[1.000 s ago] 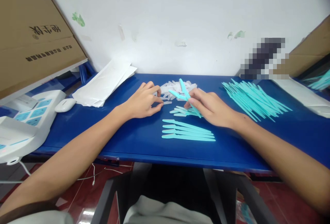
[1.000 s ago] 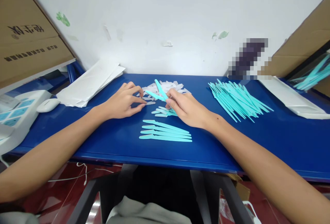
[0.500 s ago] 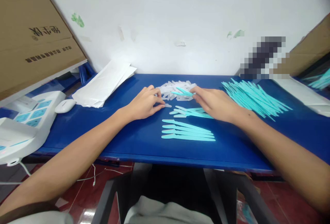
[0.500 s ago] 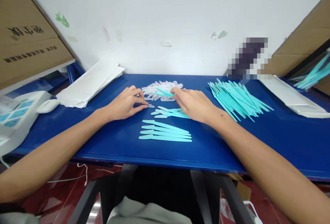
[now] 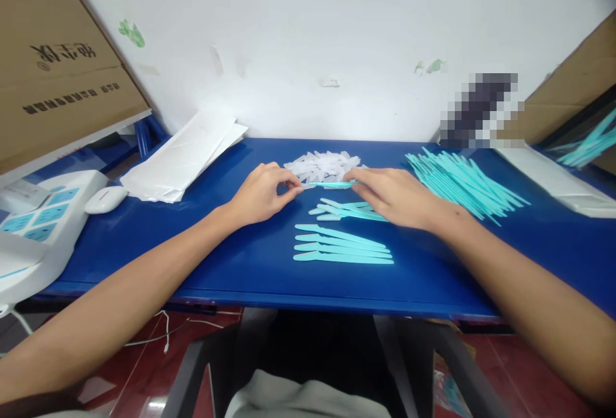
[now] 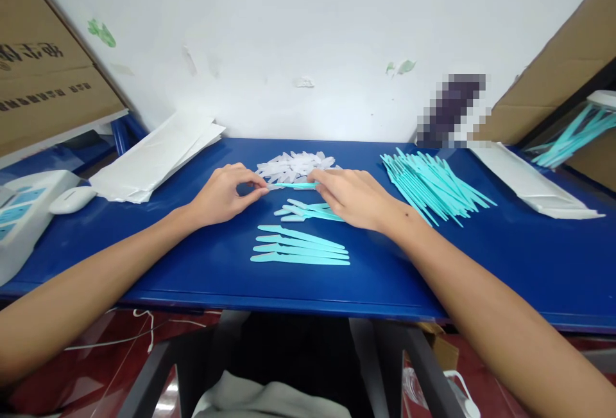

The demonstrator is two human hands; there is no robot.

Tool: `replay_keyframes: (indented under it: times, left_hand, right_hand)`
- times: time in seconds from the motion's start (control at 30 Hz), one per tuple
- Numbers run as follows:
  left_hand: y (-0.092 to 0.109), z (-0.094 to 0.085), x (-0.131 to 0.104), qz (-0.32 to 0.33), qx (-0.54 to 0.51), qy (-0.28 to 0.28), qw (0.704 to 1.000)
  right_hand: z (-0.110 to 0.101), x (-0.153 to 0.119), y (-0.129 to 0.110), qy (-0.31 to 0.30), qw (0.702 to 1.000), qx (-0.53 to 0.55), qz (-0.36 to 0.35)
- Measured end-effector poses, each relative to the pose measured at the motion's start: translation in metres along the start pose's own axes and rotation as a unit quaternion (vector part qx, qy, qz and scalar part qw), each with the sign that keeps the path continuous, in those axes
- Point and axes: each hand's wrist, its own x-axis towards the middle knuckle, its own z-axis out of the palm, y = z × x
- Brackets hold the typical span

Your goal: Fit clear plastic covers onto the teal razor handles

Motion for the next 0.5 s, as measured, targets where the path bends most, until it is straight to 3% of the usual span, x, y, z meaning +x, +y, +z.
replay_keyframes:
  times: [0.5]
  left_hand:
    - [0.006, 0.006, 0.001, 0.081, -0.029, 0.096, 0.992]
  right_hand:
    - [-0.001, 0.001, -0.014, 0.019, 0.999, -0.022, -0.033]
